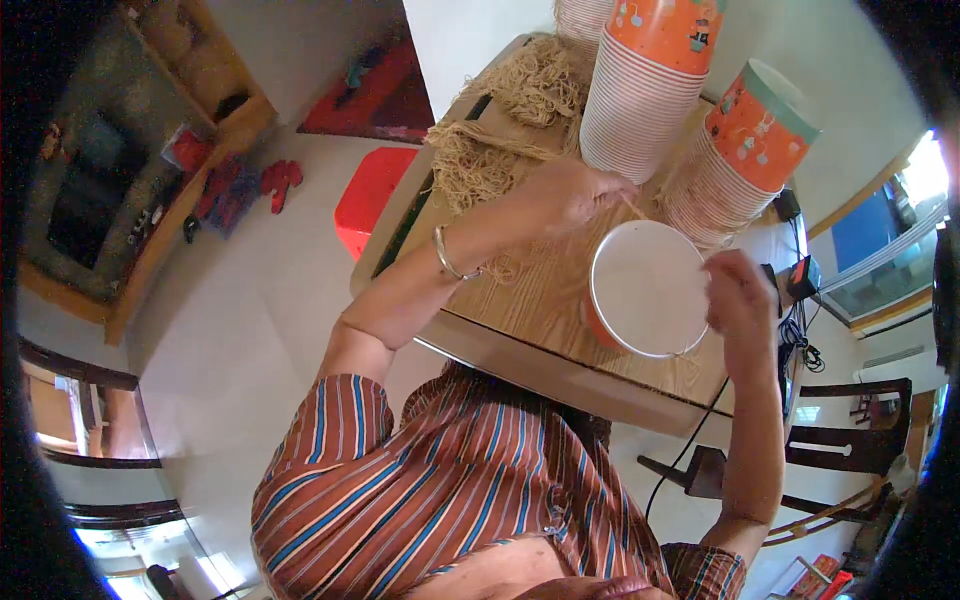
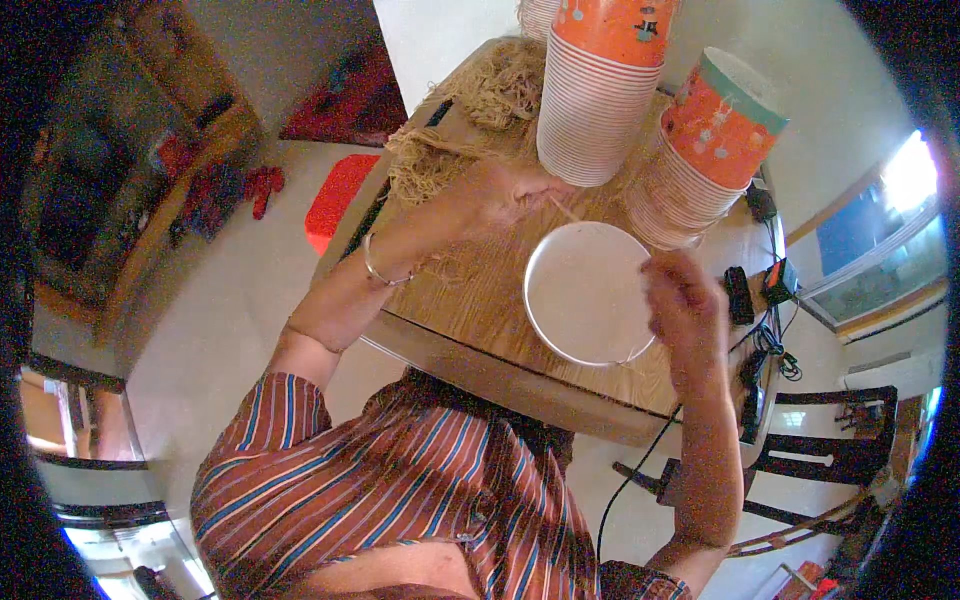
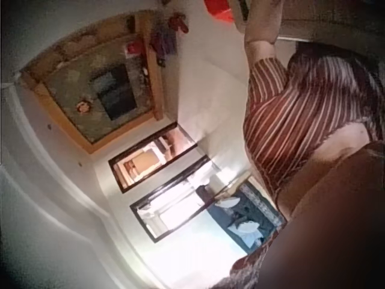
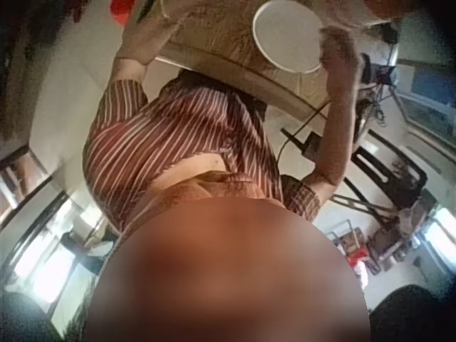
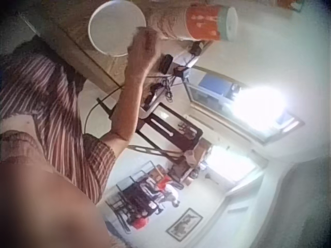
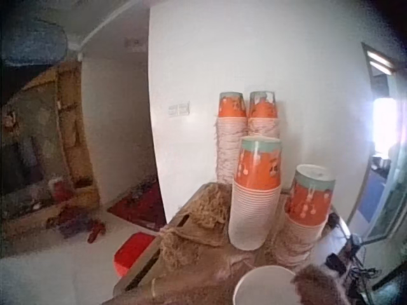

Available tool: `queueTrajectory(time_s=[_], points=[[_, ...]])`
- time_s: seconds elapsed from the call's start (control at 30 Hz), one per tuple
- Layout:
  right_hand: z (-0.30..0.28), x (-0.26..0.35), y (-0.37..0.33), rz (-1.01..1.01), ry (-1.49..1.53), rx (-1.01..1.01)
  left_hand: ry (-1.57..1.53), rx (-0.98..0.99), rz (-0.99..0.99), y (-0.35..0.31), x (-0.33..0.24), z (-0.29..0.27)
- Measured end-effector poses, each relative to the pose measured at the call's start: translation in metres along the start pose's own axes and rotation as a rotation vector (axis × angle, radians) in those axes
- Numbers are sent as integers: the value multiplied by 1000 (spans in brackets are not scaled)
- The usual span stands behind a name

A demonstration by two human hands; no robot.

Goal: Packaging decorative shredded paper into printed paper cups.

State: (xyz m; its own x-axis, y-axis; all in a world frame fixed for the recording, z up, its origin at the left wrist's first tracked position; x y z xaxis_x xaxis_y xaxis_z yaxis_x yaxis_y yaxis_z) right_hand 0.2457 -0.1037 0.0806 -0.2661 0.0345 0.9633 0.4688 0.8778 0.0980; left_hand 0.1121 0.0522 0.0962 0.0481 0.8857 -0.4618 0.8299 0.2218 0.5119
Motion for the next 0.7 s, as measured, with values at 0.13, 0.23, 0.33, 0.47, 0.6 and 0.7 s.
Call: queueTrajectory(time_s=[0.13,0.23,0.33,0.47,0.6,0.7], points=[[55,60,-23,-601,-888,54,347,-45,199,-6,-35,6],[34,82,-18,-644,-812,-221,580,2,171,-4,-47,17],[34,60,6,-272,-313,-126,675,-80,245,-3,-68,19],[70,10,15,117,500,165,752,-163,343,0,-82,25],[77,4,17,71,432,140,791,-157,354,-4,-83,27],[83,-5,17,64,425,161,784,-156,352,-8,-78,30]])
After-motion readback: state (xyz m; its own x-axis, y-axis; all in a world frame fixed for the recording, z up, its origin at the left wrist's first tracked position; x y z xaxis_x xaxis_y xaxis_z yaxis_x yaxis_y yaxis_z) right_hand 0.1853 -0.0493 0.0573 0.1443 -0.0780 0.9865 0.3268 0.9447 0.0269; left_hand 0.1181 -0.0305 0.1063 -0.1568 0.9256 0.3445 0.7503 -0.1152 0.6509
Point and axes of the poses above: each hand's wrist, its own y-axis towards the middle knuckle, its own z-axis out of the palm, x = y × z, the point moved 10 cm from there along y, towards the middle knuckle, and after that the axes turned 2 degrees about -x, right-handed, at the moved point
